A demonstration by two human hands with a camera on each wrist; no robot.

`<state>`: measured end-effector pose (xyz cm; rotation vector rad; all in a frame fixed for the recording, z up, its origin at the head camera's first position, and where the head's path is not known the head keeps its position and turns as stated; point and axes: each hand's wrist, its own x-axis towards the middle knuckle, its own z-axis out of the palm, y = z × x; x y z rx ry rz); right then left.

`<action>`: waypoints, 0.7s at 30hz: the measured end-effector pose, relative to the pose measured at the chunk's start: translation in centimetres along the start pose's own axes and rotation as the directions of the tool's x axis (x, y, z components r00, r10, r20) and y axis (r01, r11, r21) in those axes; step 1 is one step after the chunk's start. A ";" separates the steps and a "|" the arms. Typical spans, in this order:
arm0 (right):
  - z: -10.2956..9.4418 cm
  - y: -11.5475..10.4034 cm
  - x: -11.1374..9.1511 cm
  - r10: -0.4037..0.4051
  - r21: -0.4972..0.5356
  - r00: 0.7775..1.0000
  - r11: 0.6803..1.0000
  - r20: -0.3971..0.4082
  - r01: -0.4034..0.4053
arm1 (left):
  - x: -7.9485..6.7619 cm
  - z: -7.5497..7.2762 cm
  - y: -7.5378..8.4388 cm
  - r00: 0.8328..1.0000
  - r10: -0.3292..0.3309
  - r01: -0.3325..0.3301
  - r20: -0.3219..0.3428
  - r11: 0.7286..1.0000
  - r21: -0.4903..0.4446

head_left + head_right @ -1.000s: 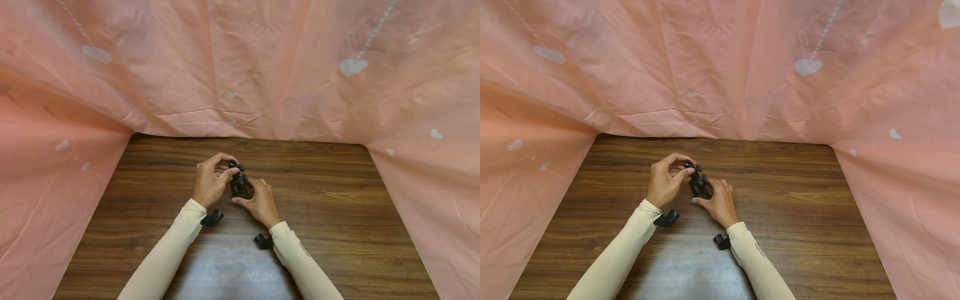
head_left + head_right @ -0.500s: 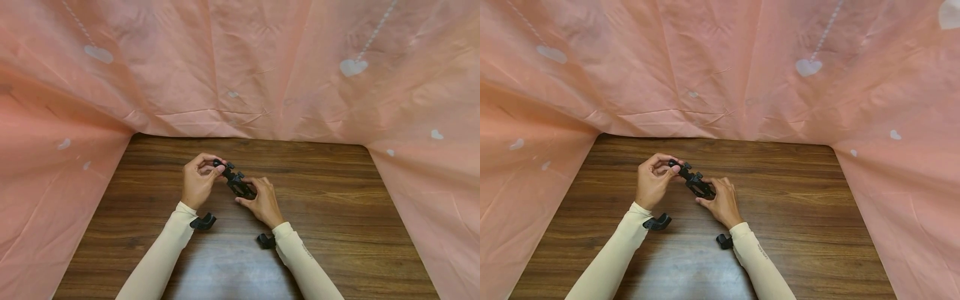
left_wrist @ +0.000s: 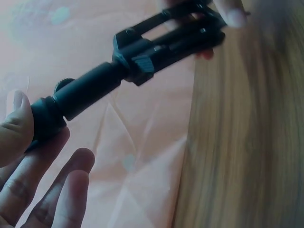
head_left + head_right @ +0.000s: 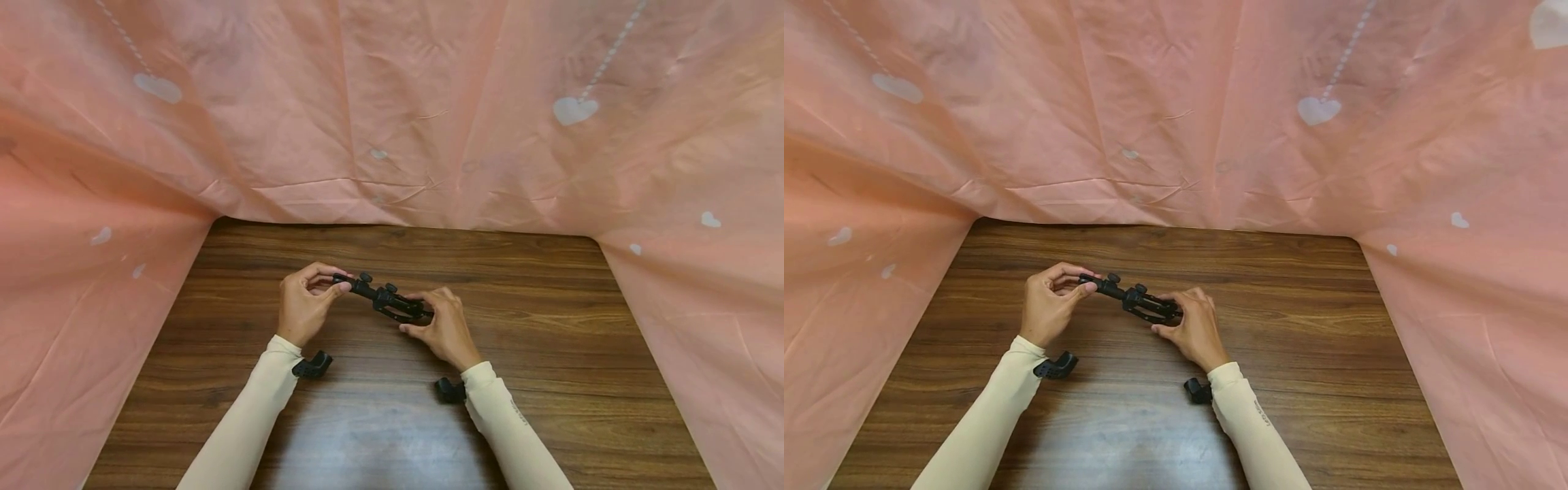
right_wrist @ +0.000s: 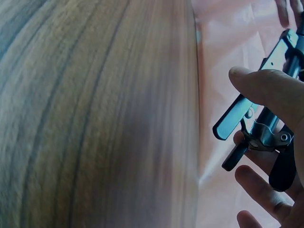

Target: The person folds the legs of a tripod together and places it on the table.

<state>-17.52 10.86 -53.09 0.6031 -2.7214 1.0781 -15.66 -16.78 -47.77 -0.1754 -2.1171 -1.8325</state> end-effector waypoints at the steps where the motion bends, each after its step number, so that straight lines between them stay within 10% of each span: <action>1: -0.2 0.0 0.0 -0.001 0.000 1.000 1.000 0.002 0.001 | 0.0 -0.1 -0.1 1.000 -0.002 0.002 -0.002 1.000 0.011; 21: -2.9 -0.8 0.6 0.017 -0.045 0.999 0.999 0.026 -0.016 | -0.5 -1.9 -1.0 0.999 -0.019 0.024 -0.030 0.985 0.169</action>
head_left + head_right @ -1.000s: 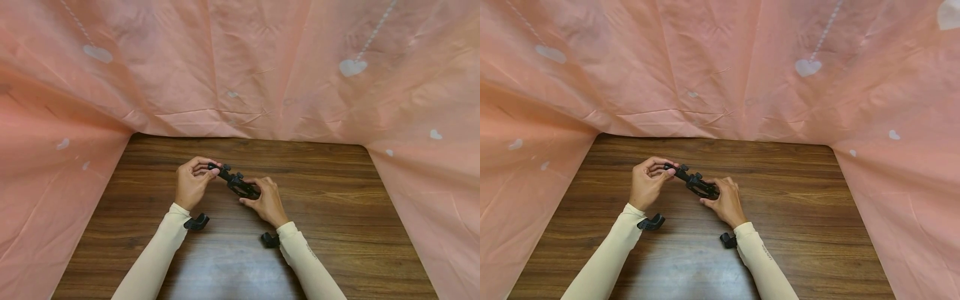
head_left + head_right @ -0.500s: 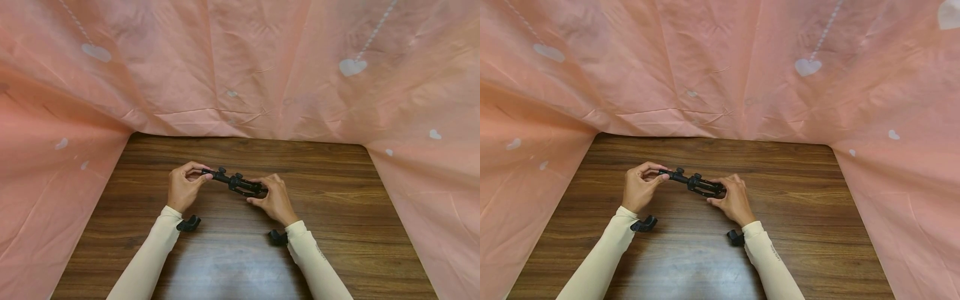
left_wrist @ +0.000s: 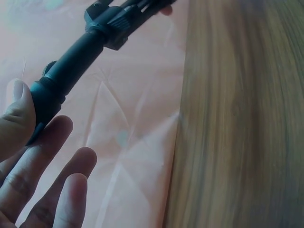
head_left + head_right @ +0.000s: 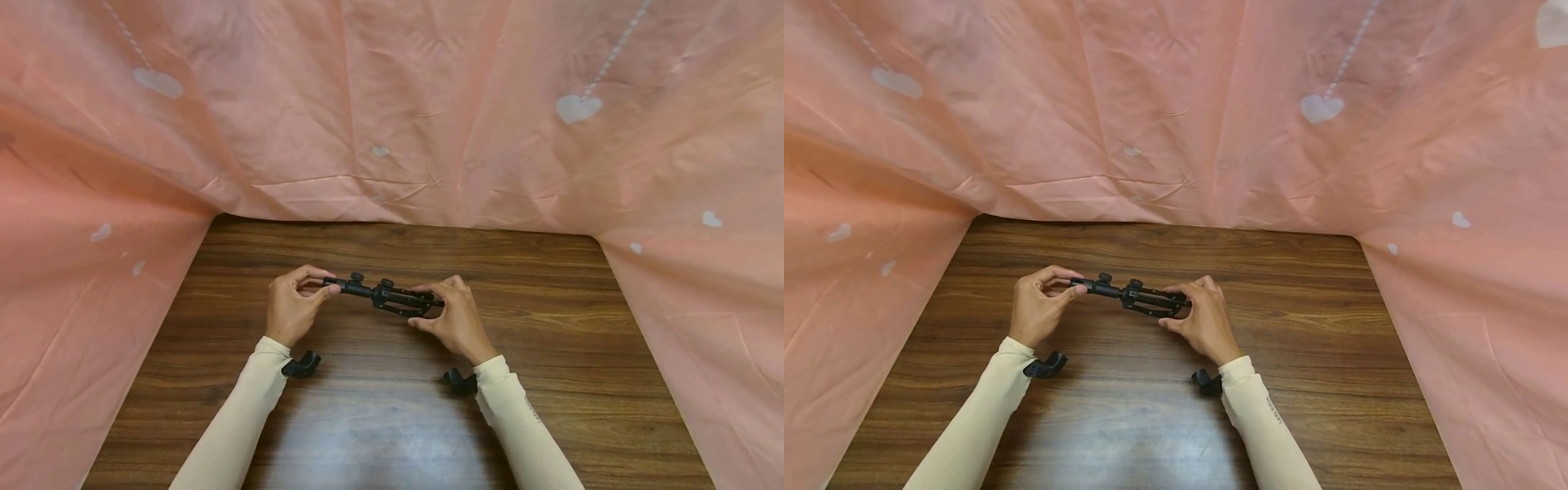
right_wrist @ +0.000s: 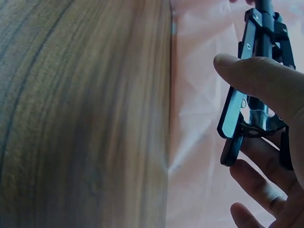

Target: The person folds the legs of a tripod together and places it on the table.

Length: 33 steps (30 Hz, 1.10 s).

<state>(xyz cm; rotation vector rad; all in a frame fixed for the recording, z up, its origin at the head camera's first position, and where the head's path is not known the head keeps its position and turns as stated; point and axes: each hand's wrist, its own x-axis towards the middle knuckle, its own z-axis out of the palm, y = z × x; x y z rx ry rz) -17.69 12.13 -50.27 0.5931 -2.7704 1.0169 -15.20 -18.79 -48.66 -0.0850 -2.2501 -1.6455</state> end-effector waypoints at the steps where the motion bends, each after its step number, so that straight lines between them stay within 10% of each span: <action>1: -0.2 0.0 0.1 -0.007 0.002 1.000 1.000 -0.002 0.007 | 0.0 -0.1 0.0 1.000 -0.003 0.003 0.000 1.000 0.009; 33: -4.0 -0.4 1.2 -0.142 -0.087 0.990 0.986 0.011 0.142 | -0.5 -0.3 -1.0 0.995 0.079 -0.097 0.066 0.928 0.360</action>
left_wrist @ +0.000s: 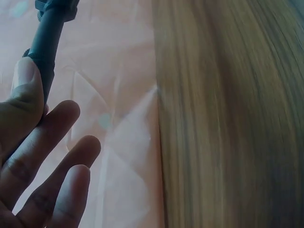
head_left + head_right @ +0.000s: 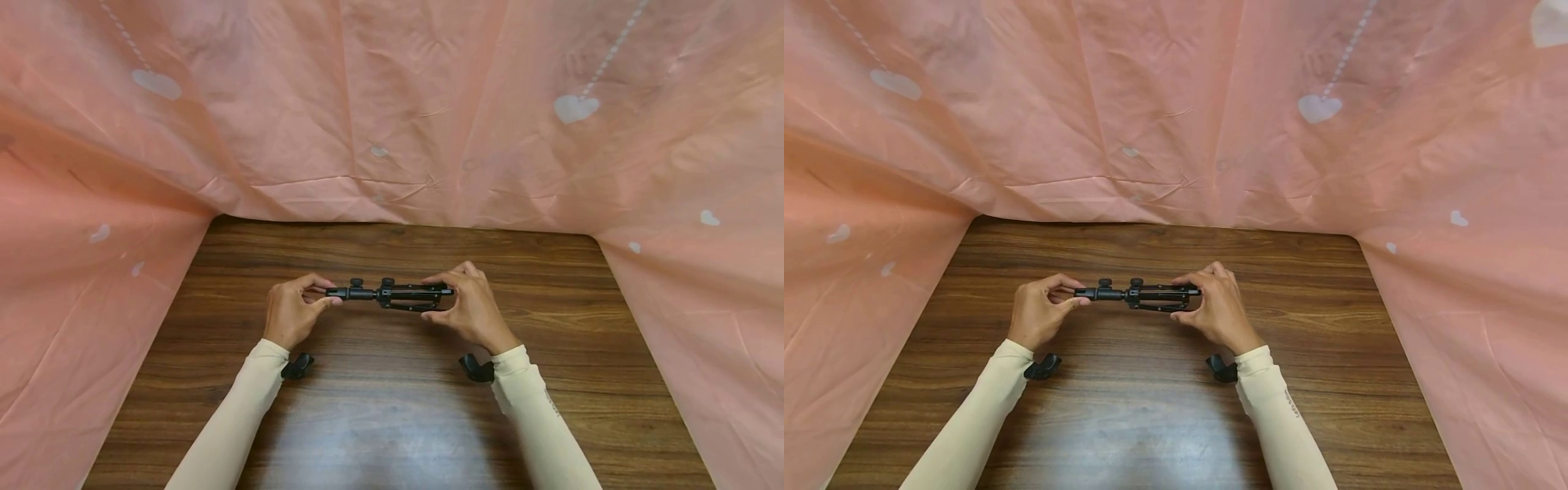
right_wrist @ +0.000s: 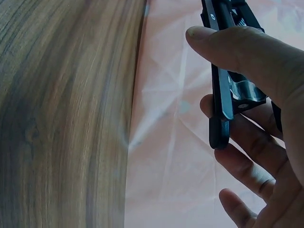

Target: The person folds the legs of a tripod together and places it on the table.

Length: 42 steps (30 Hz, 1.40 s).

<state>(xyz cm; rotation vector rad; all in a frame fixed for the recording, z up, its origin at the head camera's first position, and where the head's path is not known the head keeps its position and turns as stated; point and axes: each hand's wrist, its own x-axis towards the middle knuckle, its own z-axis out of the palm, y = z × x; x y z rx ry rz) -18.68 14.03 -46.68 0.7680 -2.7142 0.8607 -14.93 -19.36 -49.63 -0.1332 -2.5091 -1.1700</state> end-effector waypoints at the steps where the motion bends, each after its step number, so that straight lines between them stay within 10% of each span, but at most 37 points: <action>1: 0.0 0.0 0.0 0.001 0.002 1.000 1.000 0.001 -0.001 | 0.0 0.0 0.0 1.000 0.014 -0.014 0.005 0.999 0.031; 14: 1.1 0.8 -0.5 0.012 0.006 0.999 1.000 0.036 -0.012 | -0.4 0.3 -1.1 0.989 0.128 -0.142 0.074 0.962 0.232; 42: 5.5 2.7 -1.9 0.083 -0.001 0.983 0.996 0.163 -0.084 | -1.1 1.9 -3.8 0.961 0.046 -0.137 0.272 0.936 0.323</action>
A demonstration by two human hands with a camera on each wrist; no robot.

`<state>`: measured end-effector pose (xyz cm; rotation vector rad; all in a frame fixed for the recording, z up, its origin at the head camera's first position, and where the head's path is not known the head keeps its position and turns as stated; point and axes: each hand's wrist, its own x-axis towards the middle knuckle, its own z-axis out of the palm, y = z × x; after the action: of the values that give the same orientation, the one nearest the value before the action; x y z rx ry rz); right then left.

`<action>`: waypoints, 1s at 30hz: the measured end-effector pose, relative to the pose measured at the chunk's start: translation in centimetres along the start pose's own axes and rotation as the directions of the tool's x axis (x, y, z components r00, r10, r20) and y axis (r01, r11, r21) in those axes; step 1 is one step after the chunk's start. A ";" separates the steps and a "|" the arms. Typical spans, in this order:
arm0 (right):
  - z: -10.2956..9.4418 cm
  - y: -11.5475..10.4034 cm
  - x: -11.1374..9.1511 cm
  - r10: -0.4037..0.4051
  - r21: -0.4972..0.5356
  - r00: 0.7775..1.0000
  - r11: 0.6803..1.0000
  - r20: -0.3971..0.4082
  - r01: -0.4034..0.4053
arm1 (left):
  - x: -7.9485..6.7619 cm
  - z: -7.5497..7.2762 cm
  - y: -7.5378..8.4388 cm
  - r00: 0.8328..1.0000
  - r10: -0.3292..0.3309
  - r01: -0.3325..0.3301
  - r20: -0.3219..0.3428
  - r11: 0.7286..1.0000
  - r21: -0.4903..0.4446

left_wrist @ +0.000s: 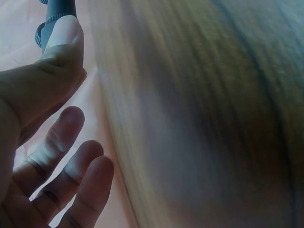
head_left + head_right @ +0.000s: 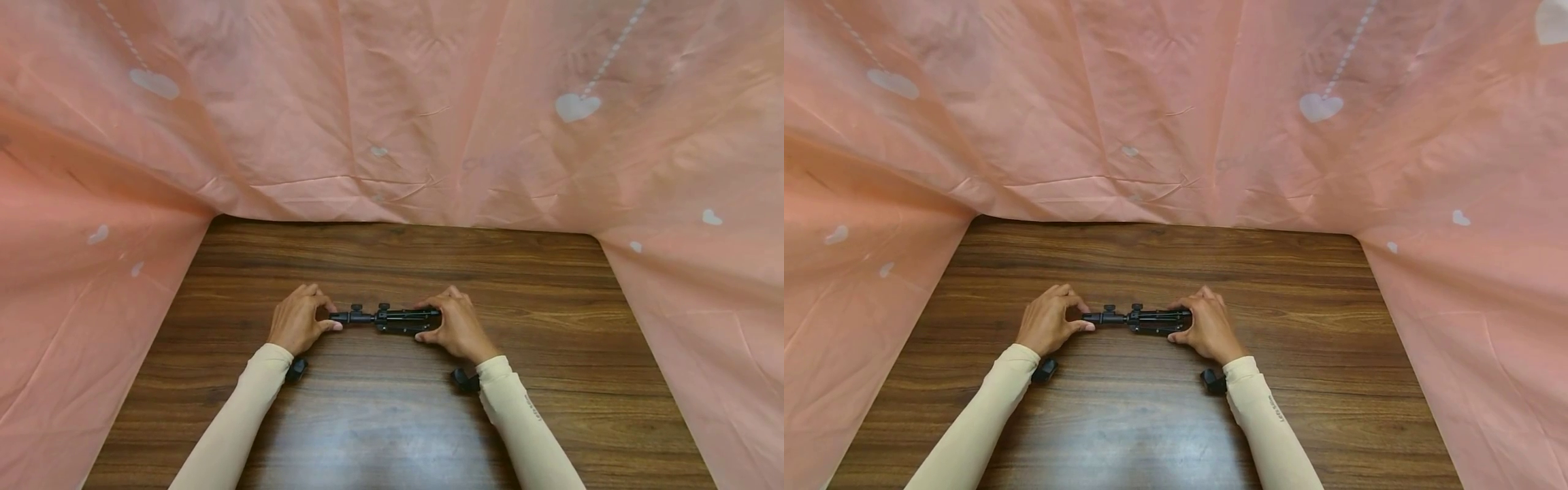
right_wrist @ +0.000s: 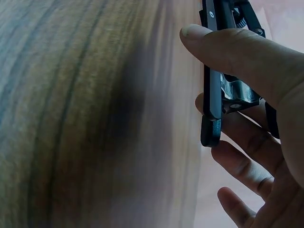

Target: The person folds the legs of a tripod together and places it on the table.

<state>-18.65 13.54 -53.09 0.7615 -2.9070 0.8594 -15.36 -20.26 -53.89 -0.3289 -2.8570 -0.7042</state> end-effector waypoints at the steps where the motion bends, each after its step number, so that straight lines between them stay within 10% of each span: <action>1: 0.1 0.1 0.0 0.000 -0.001 1.000 1.000 0.003 0.000 | 0.0 0.1 -0.1 1.000 -0.001 0.001 0.005 1.000 0.001; 30: 2.3 1.1 -1.0 -0.005 -0.043 0.999 0.999 -0.040 0.003 | -0.3 2.1 -1.0 0.999 -0.026 0.027 0.046 0.999 -0.028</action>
<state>-17.98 13.60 -55.72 0.7381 -2.8777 0.7991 -15.54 -20.17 -56.22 -0.3153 -2.9016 -0.7525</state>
